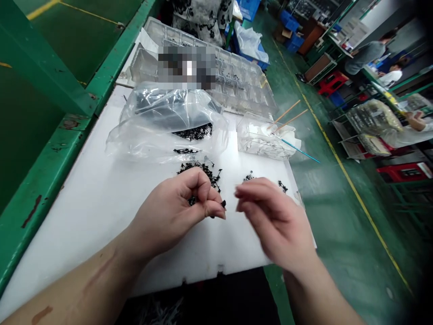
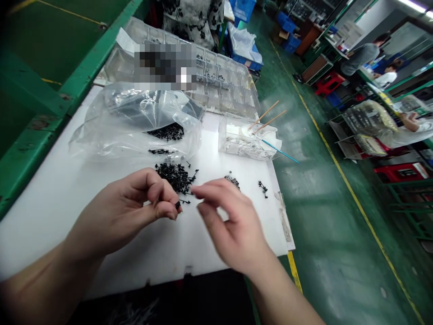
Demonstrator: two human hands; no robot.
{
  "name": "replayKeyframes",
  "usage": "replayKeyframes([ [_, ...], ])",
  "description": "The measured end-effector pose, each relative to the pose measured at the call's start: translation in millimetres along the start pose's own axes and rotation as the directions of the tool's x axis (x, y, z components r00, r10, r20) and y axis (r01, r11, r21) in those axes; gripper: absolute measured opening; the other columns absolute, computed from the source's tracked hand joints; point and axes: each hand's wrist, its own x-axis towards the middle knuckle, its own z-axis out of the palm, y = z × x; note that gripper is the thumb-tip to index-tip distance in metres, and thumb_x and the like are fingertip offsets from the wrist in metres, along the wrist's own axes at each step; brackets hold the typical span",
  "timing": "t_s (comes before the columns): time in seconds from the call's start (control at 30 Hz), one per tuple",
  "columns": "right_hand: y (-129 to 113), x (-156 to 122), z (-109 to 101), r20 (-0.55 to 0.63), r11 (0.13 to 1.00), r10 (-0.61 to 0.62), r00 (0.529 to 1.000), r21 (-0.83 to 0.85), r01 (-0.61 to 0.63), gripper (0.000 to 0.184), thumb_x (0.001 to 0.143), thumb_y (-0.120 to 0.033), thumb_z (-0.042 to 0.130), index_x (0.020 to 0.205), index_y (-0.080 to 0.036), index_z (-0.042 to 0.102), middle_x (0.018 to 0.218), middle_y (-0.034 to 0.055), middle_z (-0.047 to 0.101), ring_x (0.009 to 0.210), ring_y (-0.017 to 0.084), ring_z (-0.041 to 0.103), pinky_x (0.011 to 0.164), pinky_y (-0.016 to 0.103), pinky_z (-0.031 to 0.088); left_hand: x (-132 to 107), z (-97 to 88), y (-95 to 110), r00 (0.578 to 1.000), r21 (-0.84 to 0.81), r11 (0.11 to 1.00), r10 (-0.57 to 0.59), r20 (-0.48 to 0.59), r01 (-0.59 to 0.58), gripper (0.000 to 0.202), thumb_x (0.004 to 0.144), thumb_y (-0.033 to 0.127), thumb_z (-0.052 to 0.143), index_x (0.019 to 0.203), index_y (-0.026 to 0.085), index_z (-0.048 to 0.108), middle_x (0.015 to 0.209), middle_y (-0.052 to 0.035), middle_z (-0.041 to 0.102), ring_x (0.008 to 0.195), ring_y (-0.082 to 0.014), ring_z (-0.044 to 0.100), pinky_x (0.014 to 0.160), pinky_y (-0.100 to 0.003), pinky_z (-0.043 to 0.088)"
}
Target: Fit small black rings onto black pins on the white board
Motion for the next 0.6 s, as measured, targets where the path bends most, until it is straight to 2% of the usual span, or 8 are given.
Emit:
replayKeyframes([
  [0.07,-11,9,13,0.114,0.991,-0.13,0.985,-0.012,0.132,0.039,0.105,-0.013,0.069,0.138,-0.033,0.077,0.116,0.0058,0.073,0.1,0.017,0.073,0.083,0.03,0.063,1,-1.4,-1,0.999,-0.014,1.0,0.004,0.042,-0.003,0.036,0.092,0.016,0.08,0.079,0.024,0.047,0.077,0.0053,0.078,0.07,-0.0122,0.074,0.066,-0.024,0.059],
  [0.13,-14,17,18,0.129,0.982,-0.184,0.974,-0.026,0.189,0.031,0.105,-0.013,0.071,0.13,-0.029,0.08,0.111,0.0052,0.072,0.099,0.016,0.074,0.082,0.028,0.063,1,-2.5,-1,0.998,-0.021,1.0,0.007,0.055,-0.006,0.038,0.092,0.018,0.082,0.079,0.024,0.046,0.077,0.0047,0.077,0.07,-0.0127,0.072,0.064,-0.024,0.058],
  [0.27,-10,20,16,0.087,0.982,-0.178,0.98,-0.053,0.183,0.018,0.103,-0.014,0.077,0.115,-0.025,0.082,0.104,0.0031,0.074,0.091,0.013,0.074,0.078,0.024,0.061,1,-2.2,-1,0.997,-0.002,0.999,0.035,0.064,-0.035,0.035,0.093,0.022,0.085,0.08,0.024,0.052,0.08,0.0037,0.076,0.071,-0.0133,0.071,0.065,-0.025,0.057],
  [0.47,-11,14,16,-0.002,0.989,-0.141,0.99,-0.035,0.141,0.017,0.1,-0.015,0.082,0.112,-0.027,0.084,0.1,0.0014,0.075,0.089,0.013,0.072,0.075,0.025,0.06,0,-1.4,2,0.988,0.026,0.989,0.144,0.055,-0.146,0.026,0.095,0.017,0.082,0.086,0.024,0.059,0.09,0.0037,0.078,0.083,-0.0141,0.073,0.073,-0.026,0.059],
  [0.6,-11,13,20,-0.021,0.995,-0.097,0.995,0.024,0.098,0.017,0.1,-0.018,0.082,0.113,-0.029,0.085,0.1,0.0025,0.075,0.088,0.015,0.072,0.072,0.028,0.06,1,-1.1,2,0.987,0.044,0.987,0.154,0.043,-0.156,0.026,0.096,0.018,0.082,0.086,0.024,0.058,0.09,0.0028,0.078,0.083,-0.0148,0.073,0.074,-0.027,0.059],
])
